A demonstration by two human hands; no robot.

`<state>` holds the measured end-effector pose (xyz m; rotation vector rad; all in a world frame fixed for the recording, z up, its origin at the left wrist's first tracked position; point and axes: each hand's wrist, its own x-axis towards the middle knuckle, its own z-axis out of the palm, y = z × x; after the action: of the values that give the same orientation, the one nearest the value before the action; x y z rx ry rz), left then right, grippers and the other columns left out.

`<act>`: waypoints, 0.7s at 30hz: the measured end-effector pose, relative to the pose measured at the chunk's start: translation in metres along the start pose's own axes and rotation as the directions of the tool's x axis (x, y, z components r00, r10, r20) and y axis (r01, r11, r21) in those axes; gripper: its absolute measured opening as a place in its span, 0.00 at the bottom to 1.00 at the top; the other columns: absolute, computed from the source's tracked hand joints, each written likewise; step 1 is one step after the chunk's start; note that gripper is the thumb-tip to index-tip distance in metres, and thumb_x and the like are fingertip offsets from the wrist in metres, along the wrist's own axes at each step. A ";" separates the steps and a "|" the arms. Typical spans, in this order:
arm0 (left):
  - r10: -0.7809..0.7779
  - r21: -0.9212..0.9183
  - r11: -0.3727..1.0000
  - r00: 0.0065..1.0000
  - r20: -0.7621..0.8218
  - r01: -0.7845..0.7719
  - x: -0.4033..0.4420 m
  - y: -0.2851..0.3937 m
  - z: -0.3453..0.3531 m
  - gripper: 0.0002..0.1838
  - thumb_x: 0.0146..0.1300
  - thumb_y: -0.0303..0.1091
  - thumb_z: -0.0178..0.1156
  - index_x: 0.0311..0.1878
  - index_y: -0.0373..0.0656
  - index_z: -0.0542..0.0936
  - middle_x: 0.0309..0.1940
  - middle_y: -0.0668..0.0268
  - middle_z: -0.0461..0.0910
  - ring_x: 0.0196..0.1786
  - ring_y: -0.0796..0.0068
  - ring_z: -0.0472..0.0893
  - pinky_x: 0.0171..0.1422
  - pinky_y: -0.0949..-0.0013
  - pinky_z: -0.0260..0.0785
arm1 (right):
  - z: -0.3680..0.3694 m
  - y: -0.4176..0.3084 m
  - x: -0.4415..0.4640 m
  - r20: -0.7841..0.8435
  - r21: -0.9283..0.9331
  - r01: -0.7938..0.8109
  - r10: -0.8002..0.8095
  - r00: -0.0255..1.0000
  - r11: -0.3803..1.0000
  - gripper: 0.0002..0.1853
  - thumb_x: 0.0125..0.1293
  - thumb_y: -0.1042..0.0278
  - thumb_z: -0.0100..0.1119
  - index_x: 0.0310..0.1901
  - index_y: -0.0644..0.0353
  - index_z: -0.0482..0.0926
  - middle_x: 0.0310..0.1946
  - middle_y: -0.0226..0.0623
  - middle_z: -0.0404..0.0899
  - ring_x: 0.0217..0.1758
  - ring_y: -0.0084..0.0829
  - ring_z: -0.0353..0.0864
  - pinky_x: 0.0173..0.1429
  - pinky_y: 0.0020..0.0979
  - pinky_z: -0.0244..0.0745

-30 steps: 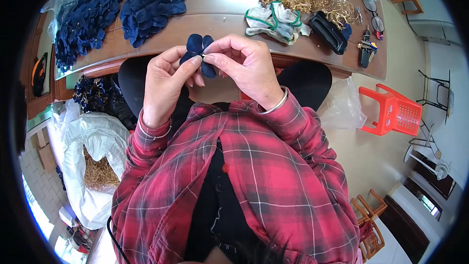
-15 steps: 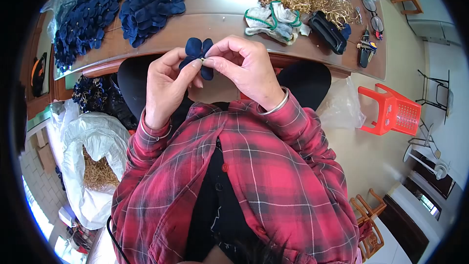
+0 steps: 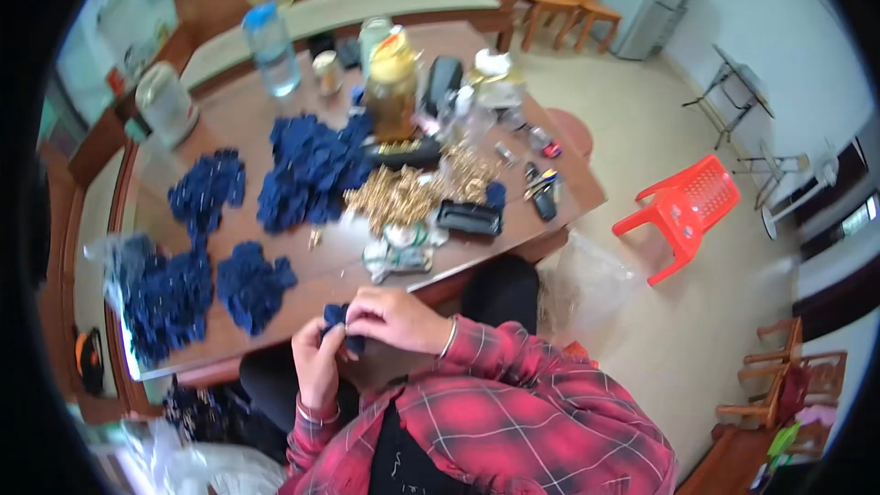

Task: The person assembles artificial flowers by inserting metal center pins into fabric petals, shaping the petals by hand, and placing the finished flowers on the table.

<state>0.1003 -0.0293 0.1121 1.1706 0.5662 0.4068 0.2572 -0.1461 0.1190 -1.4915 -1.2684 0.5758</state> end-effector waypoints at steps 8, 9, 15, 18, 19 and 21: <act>0.087 -0.161 0.984 0.994 0.065 -0.076 0.005 0.004 0.019 0.03 0.68 0.22 0.59 0.40 0.35 0.82 0.24 0.65 0.80 0.22 0.80 0.76 0.29 0.81 0.69 | -0.015 -0.011 -0.007 -0.092 -0.105 0.147 -0.156 0.983 0.984 0.04 0.66 0.73 0.64 0.39 0.60 0.79 0.33 0.32 0.78 0.31 0.32 0.74 0.40 0.29 0.69; 0.099 -0.165 0.982 0.993 0.071 -0.086 0.004 0.004 0.020 0.03 0.68 0.22 0.59 0.40 0.35 0.82 0.24 0.65 0.80 0.22 0.80 0.76 0.29 0.81 0.69 | -0.016 -0.013 -0.007 -0.092 -0.117 0.154 -0.165 0.982 0.981 0.04 0.66 0.73 0.64 0.39 0.60 0.79 0.33 0.32 0.78 0.31 0.32 0.74 0.40 0.29 0.69; 0.130 -0.237 0.964 0.991 0.035 -0.119 -0.003 0.003 0.016 0.03 0.69 0.22 0.59 0.40 0.35 0.82 0.24 0.65 0.80 0.21 0.80 0.75 0.29 0.81 0.68 | -0.012 -0.025 -0.002 -0.046 -0.124 0.177 -0.184 0.982 0.976 0.04 0.67 0.72 0.64 0.39 0.60 0.79 0.34 0.32 0.77 0.31 0.31 0.73 0.39 0.30 0.69; 0.134 -0.248 0.961 0.991 0.027 -0.123 -0.007 0.003 0.010 0.03 0.69 0.22 0.59 0.40 0.35 0.82 0.23 0.65 0.80 0.21 0.80 0.75 0.28 0.81 0.68 | -0.006 -0.026 0.000 -0.032 -0.115 0.190 -0.195 0.980 0.975 0.04 0.66 0.72 0.64 0.39 0.60 0.79 0.34 0.32 0.77 0.31 0.31 0.73 0.39 0.31 0.68; 0.135 -0.252 0.960 0.990 0.025 -0.125 -0.008 0.003 0.008 0.03 0.69 0.22 0.59 0.40 0.35 0.82 0.23 0.65 0.80 0.21 0.80 0.75 0.28 0.81 0.68 | -0.005 -0.027 -0.001 -0.029 -0.117 0.190 -0.195 0.980 0.975 0.04 0.66 0.72 0.64 0.39 0.60 0.79 0.34 0.32 0.77 0.31 0.31 0.73 0.39 0.31 0.68; 0.147 -0.256 0.957 0.988 0.037 -0.133 -0.009 -0.001 0.004 0.04 0.69 0.23 0.59 0.42 0.35 0.81 0.25 0.64 0.81 0.21 0.79 0.75 0.27 0.81 0.69 | -0.004 -0.028 -0.001 -0.016 -0.128 0.171 -0.174 0.985 0.977 0.06 0.66 0.71 0.65 0.41 0.60 0.80 0.35 0.32 0.78 0.32 0.31 0.74 0.41 0.30 0.70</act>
<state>0.0961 -0.0379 0.1142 0.9748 0.3711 0.5495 0.2486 -0.1518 0.1453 -1.4688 -1.4184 0.3652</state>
